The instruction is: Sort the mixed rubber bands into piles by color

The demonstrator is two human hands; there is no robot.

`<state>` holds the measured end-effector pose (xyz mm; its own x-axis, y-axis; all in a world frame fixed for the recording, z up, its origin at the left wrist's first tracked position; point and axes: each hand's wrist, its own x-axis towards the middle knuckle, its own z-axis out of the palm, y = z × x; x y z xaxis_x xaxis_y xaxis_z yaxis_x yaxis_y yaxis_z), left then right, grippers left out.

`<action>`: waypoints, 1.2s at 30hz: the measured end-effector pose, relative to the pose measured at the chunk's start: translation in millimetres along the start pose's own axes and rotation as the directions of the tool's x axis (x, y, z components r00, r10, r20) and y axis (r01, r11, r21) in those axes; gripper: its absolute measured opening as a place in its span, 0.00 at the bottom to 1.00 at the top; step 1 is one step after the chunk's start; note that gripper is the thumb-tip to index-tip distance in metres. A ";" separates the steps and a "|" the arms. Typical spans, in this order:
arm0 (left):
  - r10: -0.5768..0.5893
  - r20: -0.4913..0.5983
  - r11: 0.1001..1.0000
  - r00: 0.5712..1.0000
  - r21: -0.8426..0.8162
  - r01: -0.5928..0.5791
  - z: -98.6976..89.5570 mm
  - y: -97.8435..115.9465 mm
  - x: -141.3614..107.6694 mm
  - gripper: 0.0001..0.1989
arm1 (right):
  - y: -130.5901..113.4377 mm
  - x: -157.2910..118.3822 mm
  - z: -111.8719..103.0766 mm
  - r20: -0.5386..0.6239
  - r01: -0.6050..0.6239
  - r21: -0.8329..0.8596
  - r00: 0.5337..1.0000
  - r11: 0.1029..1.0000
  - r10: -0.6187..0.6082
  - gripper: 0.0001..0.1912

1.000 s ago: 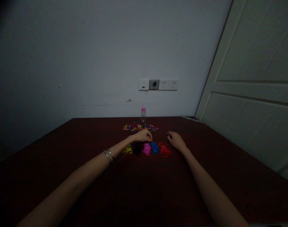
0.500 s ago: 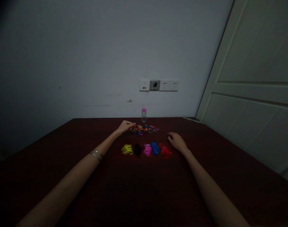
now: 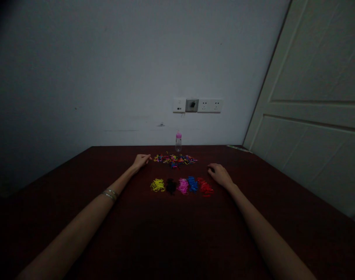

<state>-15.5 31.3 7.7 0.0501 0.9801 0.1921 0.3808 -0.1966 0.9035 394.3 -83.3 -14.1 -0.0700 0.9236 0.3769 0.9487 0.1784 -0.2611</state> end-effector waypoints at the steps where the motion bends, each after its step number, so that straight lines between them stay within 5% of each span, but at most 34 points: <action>1: 0.008 0.002 1.000 1.000 -0.003 -0.008 0.3 -1.1 0.2 0.19 | -0.1 1.1 -1.8 0.007 0.001 0.007 1.000 1.000 -0.002 0.18; 7: 0.045 -0.009 0.999 0.999 0.005 -0.045 -0.1 -1.5 -2.2 0.18 | -8.2 18.3 -10.4 0.059 -0.018 0.015 0.998 1.000 0.017 0.14; 16: 0.098 0.002 0.994 0.995 0.046 -0.098 -0.8 -1.6 -5.1 0.19 | -38.2 51.7 4.4 0.125 -0.015 0.060 0.992 0.998 0.007 0.15; 27: 0.101 0.006 0.994 0.995 0.053 -0.101 2.5 -4.8 -4.6 0.20 | -57.2 61.0 0.5 0.186 -0.083 -0.108 0.977 0.991 0.102 0.12; 36: 0.075 -0.008 0.992 0.997 0.100 -0.074 4.1 -2.0 -5.5 0.19 | -59.5 66.8 -8.5 0.191 -0.151 -0.050 0.969 0.987 0.157 0.11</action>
<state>-12.7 26.4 3.3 0.0713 0.9624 0.2623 0.4664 -0.2646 0.8441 335.8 -35.1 34.2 0.0225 0.9878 0.1539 0.9625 0.0202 -0.2705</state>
